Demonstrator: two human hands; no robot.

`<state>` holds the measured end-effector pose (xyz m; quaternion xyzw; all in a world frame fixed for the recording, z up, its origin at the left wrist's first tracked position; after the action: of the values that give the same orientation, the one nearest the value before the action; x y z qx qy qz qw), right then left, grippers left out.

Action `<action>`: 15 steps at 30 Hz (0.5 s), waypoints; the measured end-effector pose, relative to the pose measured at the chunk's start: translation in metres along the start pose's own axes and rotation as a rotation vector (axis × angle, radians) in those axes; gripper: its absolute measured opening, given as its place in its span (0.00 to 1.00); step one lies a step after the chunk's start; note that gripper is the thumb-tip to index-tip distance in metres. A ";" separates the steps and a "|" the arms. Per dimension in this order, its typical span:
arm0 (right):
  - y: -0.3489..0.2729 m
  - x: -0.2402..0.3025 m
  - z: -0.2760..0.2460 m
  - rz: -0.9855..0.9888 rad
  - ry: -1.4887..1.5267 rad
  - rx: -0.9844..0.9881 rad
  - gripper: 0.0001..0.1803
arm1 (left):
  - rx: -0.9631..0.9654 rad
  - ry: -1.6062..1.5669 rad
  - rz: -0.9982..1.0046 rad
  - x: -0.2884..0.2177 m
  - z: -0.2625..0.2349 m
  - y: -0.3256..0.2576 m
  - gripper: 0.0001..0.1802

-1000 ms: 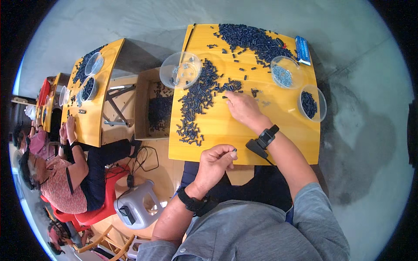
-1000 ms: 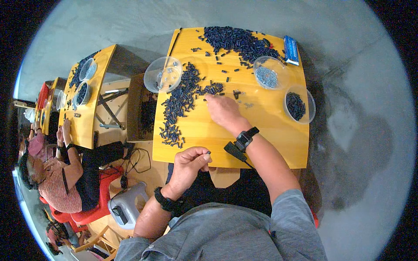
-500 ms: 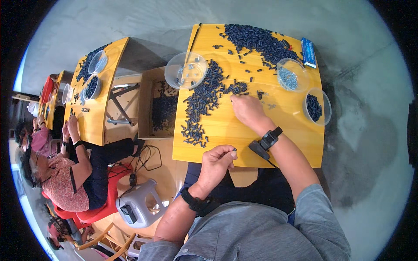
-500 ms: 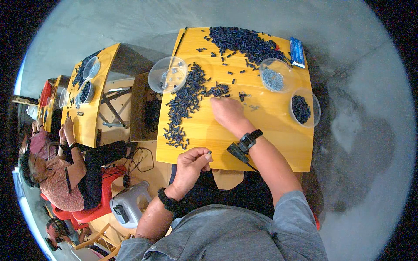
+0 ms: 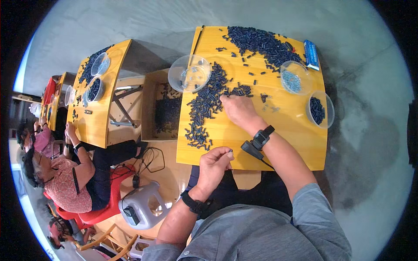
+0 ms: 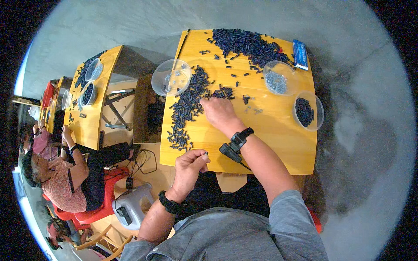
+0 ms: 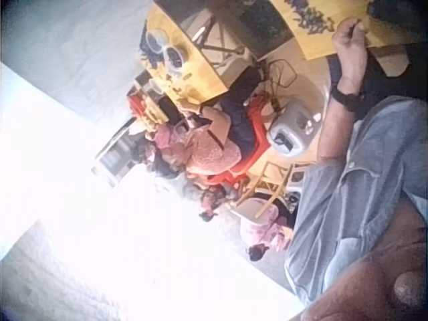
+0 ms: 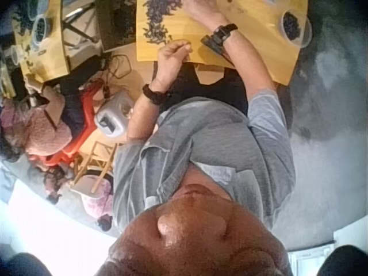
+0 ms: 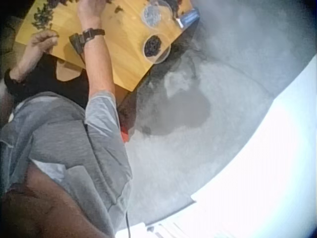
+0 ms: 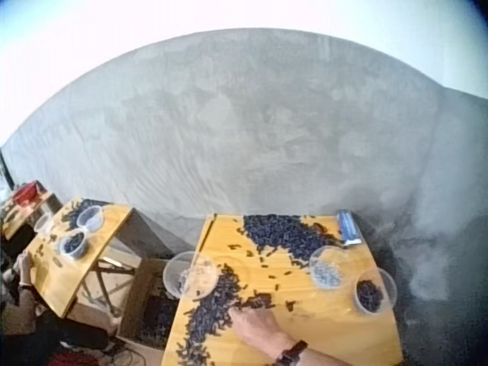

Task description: The person assembles small components by hand, picking up a black plastic piece and a small metal pin from the table. They insert the pin into the plastic piece and press them together, repeating the process multiple times.

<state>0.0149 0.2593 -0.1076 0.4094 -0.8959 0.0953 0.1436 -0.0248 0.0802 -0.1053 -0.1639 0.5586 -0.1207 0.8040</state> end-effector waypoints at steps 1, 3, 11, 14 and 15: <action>0.000 0.001 0.002 -0.001 0.002 0.001 0.09 | -0.002 0.000 -0.001 0.001 -0.001 0.000 0.06; -0.001 -0.001 0.004 0.026 -0.007 -0.024 0.07 | -0.008 0.004 -0.004 0.003 -0.003 0.001 0.06; -0.013 -0.006 0.008 0.031 0.045 -0.072 0.07 | 0.011 -0.001 0.027 -0.001 -0.001 0.002 0.06; -0.032 -0.012 0.002 0.034 0.311 -0.102 0.05 | 0.025 -0.024 0.082 -0.009 -0.001 0.002 0.06; -0.040 -0.014 -0.004 0.039 0.530 -0.116 0.04 | 0.038 -0.032 0.114 -0.013 0.001 0.002 0.06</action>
<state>0.0551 0.2445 -0.1069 0.3439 -0.8387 0.1502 0.3945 -0.0290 0.0868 -0.0942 -0.1186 0.5516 -0.0826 0.8215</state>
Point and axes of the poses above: each hand's wrist, its own y-axis towards the middle knuckle, its own z-axis out of the palm, x = y × z, the point moved 8 cm from there along y, towards the middle knuckle, and after that the axes turned 14 degrees about x, right-handed, at the moved point
